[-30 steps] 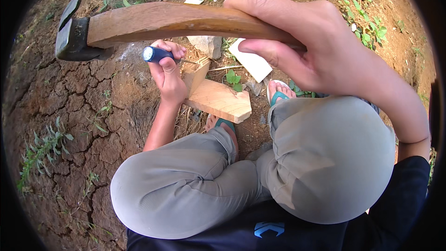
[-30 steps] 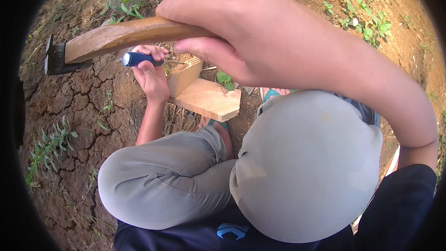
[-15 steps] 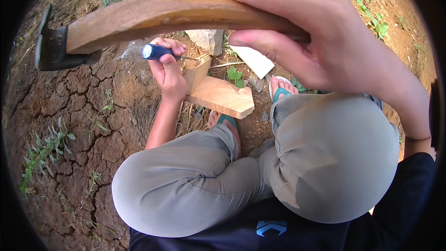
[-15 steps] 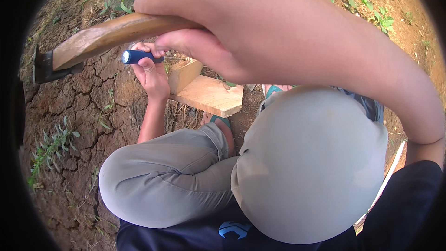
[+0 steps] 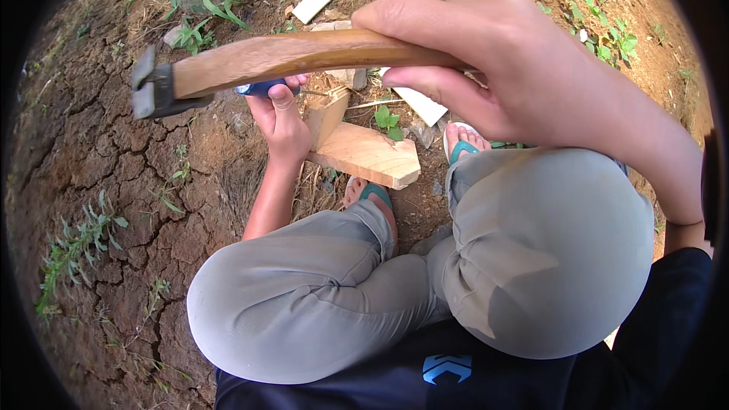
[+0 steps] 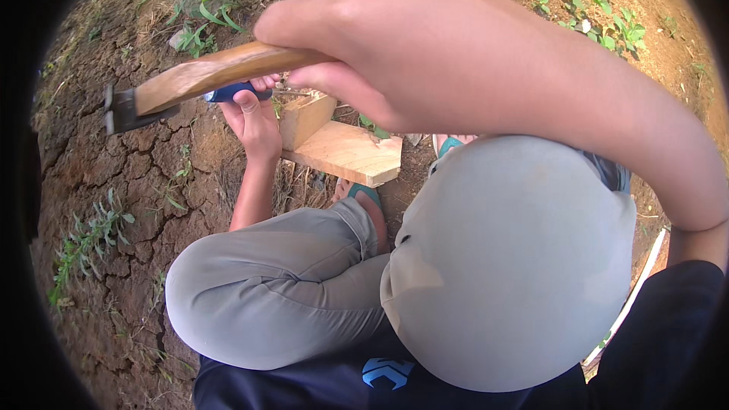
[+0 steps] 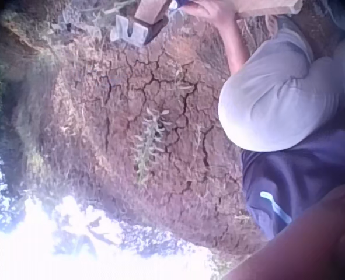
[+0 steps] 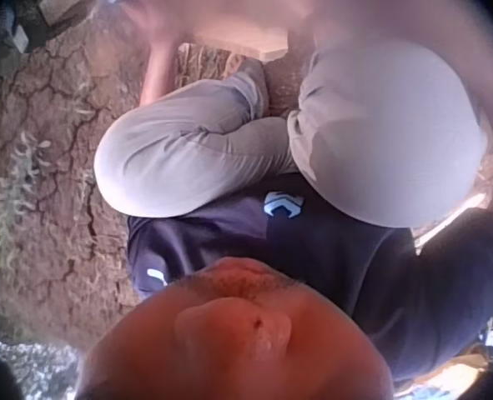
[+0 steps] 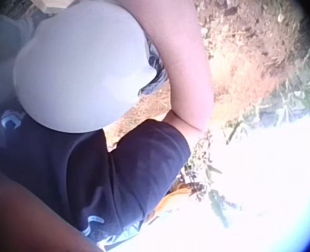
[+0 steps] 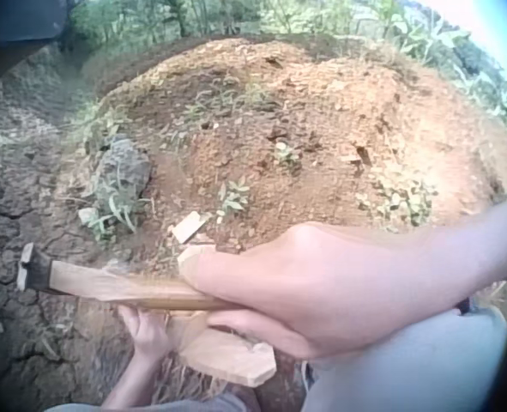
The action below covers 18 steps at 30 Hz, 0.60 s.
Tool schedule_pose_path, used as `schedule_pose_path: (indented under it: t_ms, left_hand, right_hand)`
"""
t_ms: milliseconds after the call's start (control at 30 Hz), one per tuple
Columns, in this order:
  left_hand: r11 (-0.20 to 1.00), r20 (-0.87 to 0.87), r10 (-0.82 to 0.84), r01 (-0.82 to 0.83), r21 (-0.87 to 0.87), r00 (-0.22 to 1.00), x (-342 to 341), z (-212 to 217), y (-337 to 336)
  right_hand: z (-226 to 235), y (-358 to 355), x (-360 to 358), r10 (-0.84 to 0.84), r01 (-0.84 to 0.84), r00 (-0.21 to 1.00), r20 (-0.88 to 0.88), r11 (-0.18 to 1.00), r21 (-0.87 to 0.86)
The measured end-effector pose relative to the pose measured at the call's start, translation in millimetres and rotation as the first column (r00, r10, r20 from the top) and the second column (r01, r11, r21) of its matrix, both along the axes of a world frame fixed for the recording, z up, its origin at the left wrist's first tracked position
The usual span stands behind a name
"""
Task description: The person assembles pieces of wood using a hammer and a chisel, carving a notch into one piece and fitting them together.
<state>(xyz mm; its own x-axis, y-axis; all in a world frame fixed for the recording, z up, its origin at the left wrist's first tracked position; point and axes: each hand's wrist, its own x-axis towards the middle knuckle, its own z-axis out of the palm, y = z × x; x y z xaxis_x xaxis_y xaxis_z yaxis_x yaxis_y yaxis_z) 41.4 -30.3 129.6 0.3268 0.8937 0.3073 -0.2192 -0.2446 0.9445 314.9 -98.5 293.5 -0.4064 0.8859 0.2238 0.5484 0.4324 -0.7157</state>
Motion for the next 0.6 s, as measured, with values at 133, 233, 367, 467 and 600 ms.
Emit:
schedule_pose_path:
  t_ms: [133, 233, 367, 467, 600]
  left_hand:
    - [0.999, 0.011, -0.025, 0.024, 0.026, 1.000, -4.9, -0.1, 2.2]
    - [1.000, -0.013, 0.007, -0.007, -0.023, 1.000, -2.4, 3.2, -8.1]
    - [1.000, -0.002, -0.011, 0.011, -0.016, 1.000, 0.2, 3.9, -0.3]
    - [0.998, 0.036, -0.058, 0.057, 0.028, 0.998, -0.3, 4.0, 2.2]
    - [0.999, -0.013, -0.035, 0.035, -0.004, 0.999, -2.8, 2.9, -3.6]
  right_hand:
    - [2.6, 1.0, 0.0, 0.004, -0.007, 0.996, -0.092, 1.000, -0.025]
    - [-0.1, -2.5, -5.9, -0.028, 0.029, 0.996, -0.082, 1.000, 0.012]
    - [-0.1, 0.7, -2.1, 0.040, -0.033, 0.994, -0.097, 0.997, 0.070]
    - [-1.0, 3.1, -1.6, 0.005, -0.003, 0.999, -0.040, 0.998, 0.059]
    - [-3.6, -1.8, -7.1, -0.073, 0.079, 0.991, -0.109, 0.996, 0.048]
